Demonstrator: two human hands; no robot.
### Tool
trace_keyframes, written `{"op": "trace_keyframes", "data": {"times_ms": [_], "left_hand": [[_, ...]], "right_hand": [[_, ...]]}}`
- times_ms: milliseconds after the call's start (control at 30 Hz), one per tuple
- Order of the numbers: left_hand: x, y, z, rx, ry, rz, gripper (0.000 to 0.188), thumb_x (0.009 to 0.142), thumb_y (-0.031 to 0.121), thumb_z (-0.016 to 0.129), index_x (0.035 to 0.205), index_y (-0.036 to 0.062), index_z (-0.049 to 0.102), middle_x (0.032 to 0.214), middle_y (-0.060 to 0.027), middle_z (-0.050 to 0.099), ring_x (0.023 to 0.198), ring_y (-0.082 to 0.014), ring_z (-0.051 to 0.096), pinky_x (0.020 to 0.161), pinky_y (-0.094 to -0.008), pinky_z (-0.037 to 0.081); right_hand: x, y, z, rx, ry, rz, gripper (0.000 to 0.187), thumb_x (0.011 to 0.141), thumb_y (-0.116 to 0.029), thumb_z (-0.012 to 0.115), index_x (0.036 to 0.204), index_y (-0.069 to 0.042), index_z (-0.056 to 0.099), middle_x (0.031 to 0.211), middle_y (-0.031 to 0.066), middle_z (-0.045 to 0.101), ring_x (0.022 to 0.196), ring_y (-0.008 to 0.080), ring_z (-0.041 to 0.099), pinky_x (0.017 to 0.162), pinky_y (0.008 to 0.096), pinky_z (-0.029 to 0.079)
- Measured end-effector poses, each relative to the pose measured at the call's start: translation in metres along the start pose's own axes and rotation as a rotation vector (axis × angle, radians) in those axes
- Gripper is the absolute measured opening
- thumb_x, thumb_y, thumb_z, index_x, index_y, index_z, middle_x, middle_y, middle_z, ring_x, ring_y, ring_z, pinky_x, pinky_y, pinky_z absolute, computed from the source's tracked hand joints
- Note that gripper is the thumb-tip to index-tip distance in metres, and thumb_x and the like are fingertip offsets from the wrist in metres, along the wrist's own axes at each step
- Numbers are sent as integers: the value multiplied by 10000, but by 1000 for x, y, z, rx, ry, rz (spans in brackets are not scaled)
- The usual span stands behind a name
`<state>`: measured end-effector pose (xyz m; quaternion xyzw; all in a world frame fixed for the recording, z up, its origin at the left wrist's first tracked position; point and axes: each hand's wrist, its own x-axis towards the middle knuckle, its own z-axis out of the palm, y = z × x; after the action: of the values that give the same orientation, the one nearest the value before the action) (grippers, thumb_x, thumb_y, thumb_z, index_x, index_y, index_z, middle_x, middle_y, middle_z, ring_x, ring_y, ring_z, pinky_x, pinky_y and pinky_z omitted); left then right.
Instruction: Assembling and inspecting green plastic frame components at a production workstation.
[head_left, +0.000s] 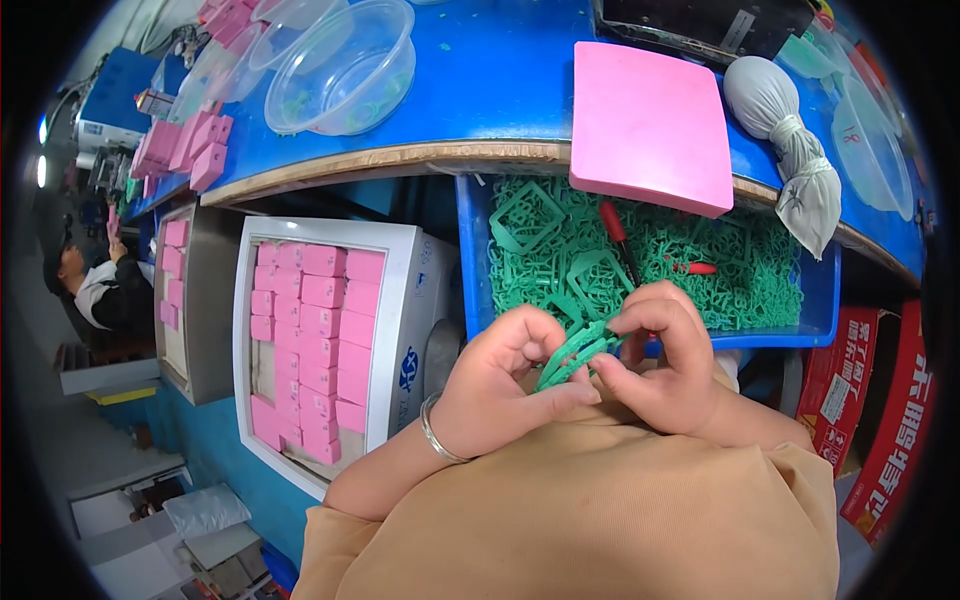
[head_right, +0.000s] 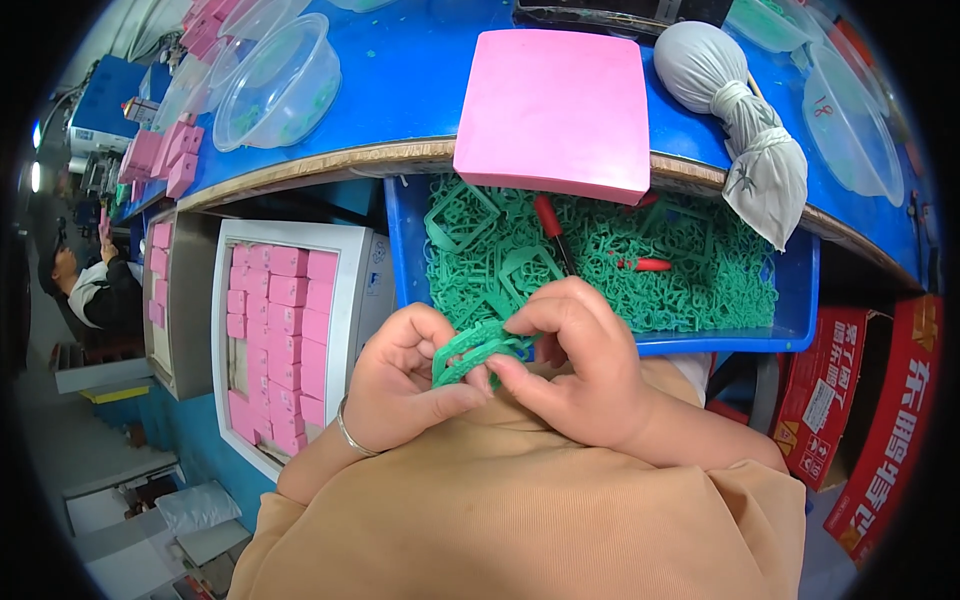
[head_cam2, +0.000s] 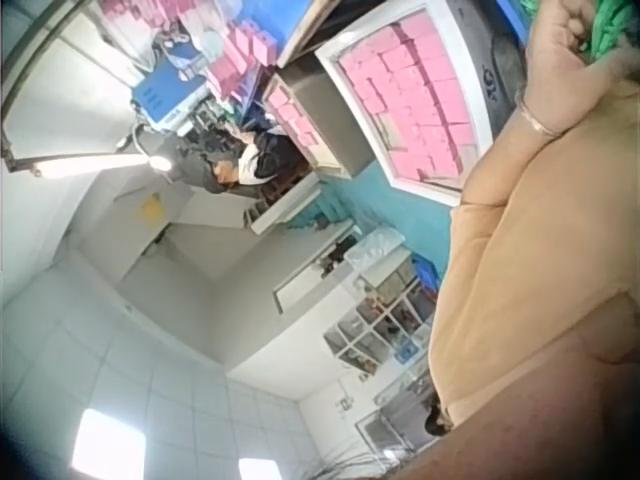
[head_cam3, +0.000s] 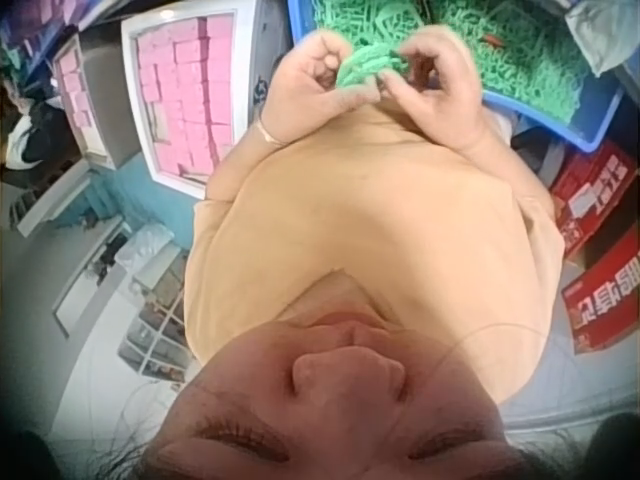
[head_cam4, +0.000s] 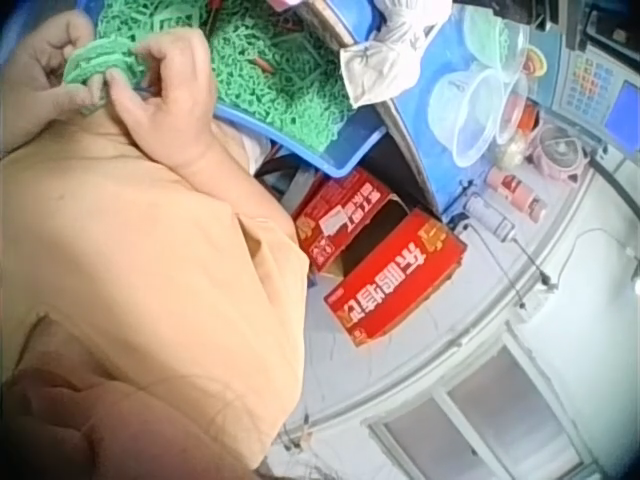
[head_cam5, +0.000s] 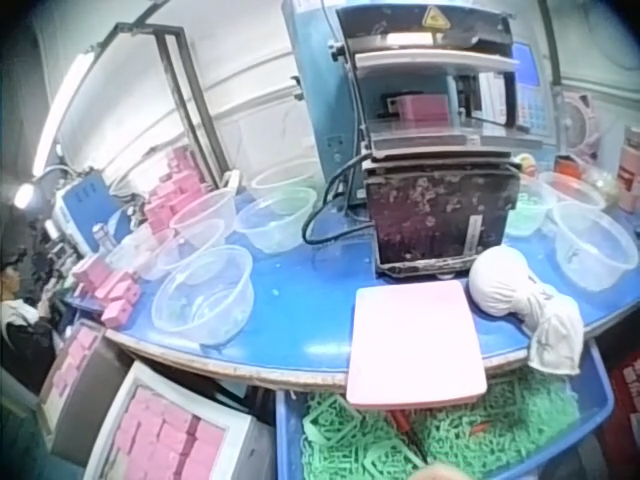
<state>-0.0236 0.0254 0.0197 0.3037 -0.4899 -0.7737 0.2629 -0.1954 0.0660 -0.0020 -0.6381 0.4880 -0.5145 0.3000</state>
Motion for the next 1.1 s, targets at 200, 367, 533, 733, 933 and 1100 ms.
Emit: {"op": "trace_keyframes", "data": {"times_ms": [200,367,533,733,933,1100], "left_hand": [[-3,-4,-9,-157,-102,-18,160,789,4,531,902,24,420,868,-74,548,787,-112,542,696,-228,426],[-3,-8,-8,-154,-88,35,151,796,-5,512,928,9,441,885,-92,559,819,-136,557,697,-237,434],[-2,-8,-6,-73,-102,69,134,788,-23,510,916,-11,474,881,-104,565,832,-146,562,671,-246,450],[-3,-5,-4,-24,-74,11,118,746,-44,497,845,6,456,824,-155,573,774,-199,570,698,-312,460],[-4,-3,-3,-7,-55,-11,104,744,-25,525,848,-18,526,817,-145,580,776,-200,570,706,-304,450],[1,-8,-11,144,-169,132,167,787,1,525,949,-33,550,886,-97,595,807,-132,571,722,-236,449]], "right_hand": [[-2,1,2,72,27,65,230,645,12,637,819,-25,490,764,63,474,554,96,442,449,202,370],[-6,10,4,289,15,198,213,699,16,599,864,-26,472,780,45,477,603,69,448,508,190,378],[-6,4,7,604,72,382,249,751,11,558,967,-12,435,816,19,464,688,45,435,573,173,369],[-6,6,2,397,-6,340,325,727,7,578,1038,-26,489,823,38,446,683,69,434,568,176,380],[-4,5,-2,180,-15,169,250,708,13,580,953,-26,549,823,58,439,667,98,446,524,196,402],[-6,8,-1,179,18,157,254,710,3,584,959,-32,547,828,58,441,661,95,443,520,190,389]]}}
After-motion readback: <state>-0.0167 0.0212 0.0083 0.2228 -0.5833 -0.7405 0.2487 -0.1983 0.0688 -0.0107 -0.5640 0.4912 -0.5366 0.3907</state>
